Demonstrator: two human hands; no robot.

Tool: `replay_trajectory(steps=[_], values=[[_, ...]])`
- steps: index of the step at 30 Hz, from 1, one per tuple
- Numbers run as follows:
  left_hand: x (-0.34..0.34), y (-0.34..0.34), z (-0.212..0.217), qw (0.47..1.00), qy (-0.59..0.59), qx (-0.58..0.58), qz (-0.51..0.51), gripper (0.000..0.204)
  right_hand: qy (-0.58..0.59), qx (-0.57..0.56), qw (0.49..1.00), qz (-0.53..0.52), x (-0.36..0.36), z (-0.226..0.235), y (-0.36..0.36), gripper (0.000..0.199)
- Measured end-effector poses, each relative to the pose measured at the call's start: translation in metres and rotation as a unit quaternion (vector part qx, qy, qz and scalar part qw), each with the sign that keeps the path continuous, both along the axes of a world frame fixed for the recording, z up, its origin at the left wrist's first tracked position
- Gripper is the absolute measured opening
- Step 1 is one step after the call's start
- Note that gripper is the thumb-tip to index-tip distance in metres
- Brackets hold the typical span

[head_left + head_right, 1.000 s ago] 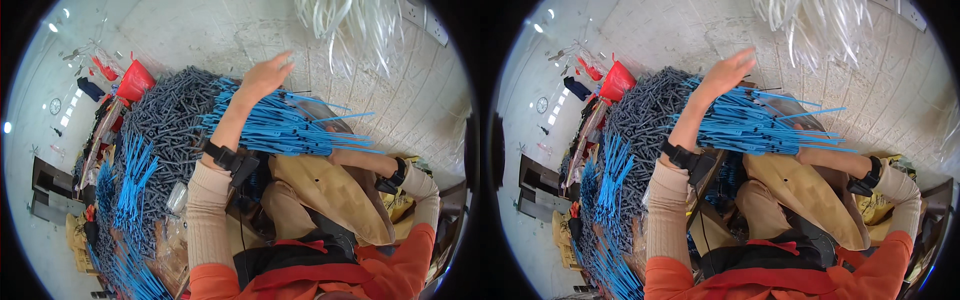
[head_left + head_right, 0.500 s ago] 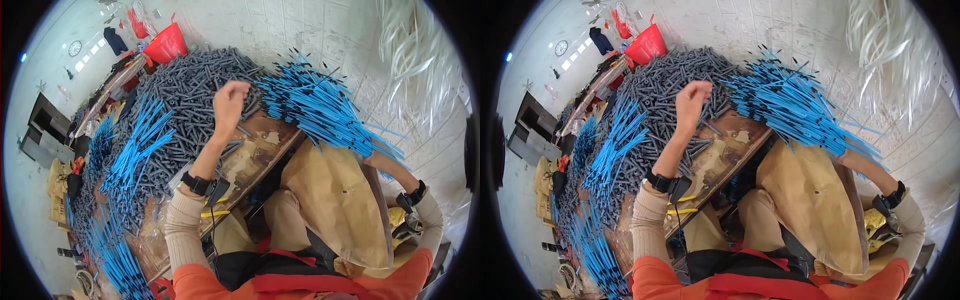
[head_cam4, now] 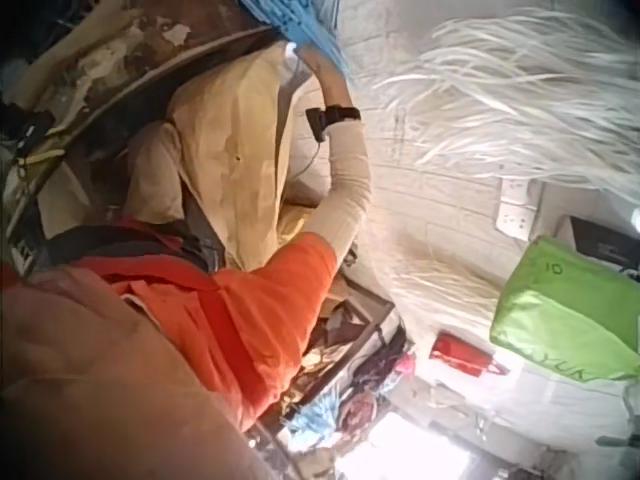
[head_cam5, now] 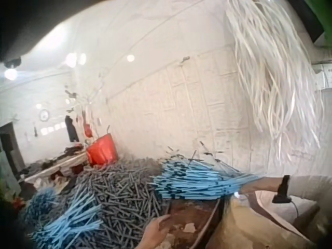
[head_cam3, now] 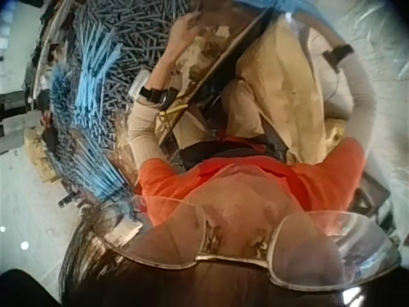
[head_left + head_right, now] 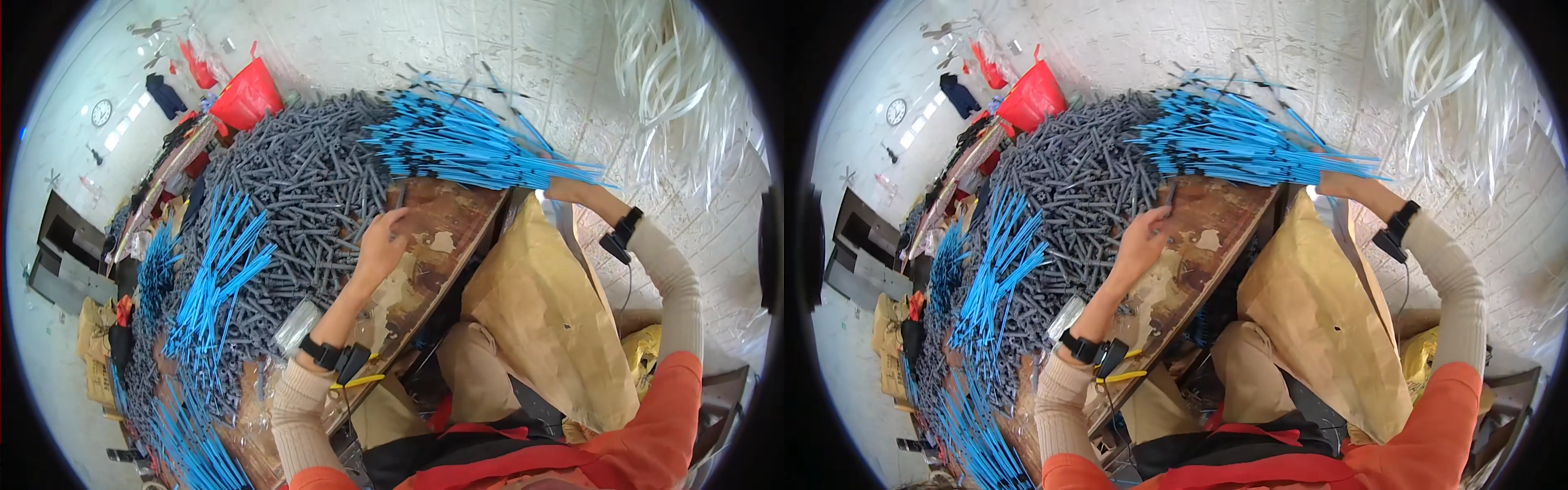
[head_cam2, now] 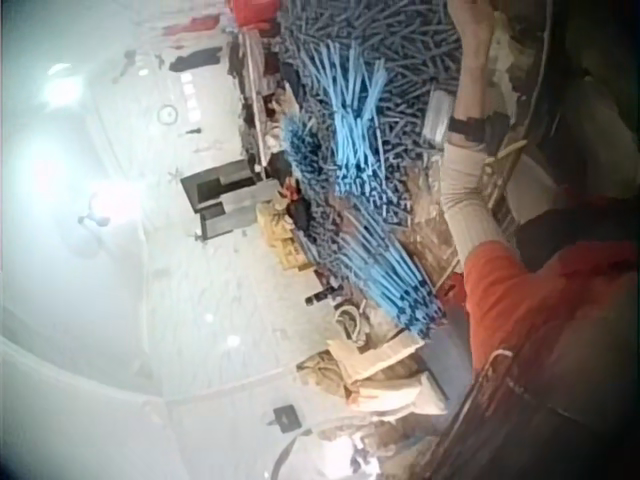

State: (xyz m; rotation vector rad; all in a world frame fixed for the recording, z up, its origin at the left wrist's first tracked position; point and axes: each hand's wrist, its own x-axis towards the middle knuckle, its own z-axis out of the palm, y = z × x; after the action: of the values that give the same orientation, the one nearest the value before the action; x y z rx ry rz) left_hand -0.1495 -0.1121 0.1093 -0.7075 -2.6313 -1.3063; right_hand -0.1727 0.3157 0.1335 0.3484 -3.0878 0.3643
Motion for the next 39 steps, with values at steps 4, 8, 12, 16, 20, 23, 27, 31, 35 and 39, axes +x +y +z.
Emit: replay_trajectory(steps=[4, 8, 12, 16, 20, 23, 27, 31, 35, 39], values=[[0.009, -0.008, -0.007, 0.999, -0.032, 0.033, -0.006, 0.042, 0.05, 0.008, 0.998, 0.043, -0.03, -0.03, -0.005, 0.026], [0.018, -0.005, -0.006, 0.997, -0.064, 0.05, 0.002, 0.041, 0.01, -0.028, 0.999, -0.028, -0.047, -0.035, -0.015, 0.036], [0.026, 0.023, -0.005, 0.999, -0.004, -0.033, -0.013, 0.039, 0.108, -0.063, 0.992, -0.002, -0.057, -0.055, -0.007, 0.05], [0.011, 0.028, -0.033, 0.984, 0.13, -0.12, 0.019, 0.037, 0.063, -0.05, 0.997, 0.001, -0.042, -0.034, -0.029, 0.064], [0.004, 0.035, -0.035, 0.916, 0.34, -0.214, -0.002, 0.039, -0.01, -0.067, 0.997, -0.04, -0.025, -0.02, -0.039, 0.085], [0.003, 0.032, -0.028, 0.926, 0.297, -0.233, 0.015, 0.041, 0.225, -0.051, 0.973, 0.029, 0.002, -0.04, -0.035, 0.108], [0.006, 0.029, -0.025, 0.958, 0.22, -0.181, -0.02, 0.043, 0.239, 0.013, 0.97, 0.028, 0.019, -0.044, -0.031, 0.119], [0.023, 0.028, -0.026, 0.965, 0.203, -0.16, -0.047, 0.042, 0.28, 0.034, 0.959, 0.021, 0.046, -0.052, -0.027, 0.113], [0.034, 0.03, -0.03, 0.958, 0.219, -0.173, -0.063, 0.041, 0.299, 0.063, 0.951, 0.049, 0.081, -0.058, -0.019, 0.096], [0.017, 0.04, -0.038, 0.961, 0.211, -0.164, -0.079, 0.04, 0.263, 0.168, 0.932, 0.184, 0.112, -0.05, 0.043, 0.075]])
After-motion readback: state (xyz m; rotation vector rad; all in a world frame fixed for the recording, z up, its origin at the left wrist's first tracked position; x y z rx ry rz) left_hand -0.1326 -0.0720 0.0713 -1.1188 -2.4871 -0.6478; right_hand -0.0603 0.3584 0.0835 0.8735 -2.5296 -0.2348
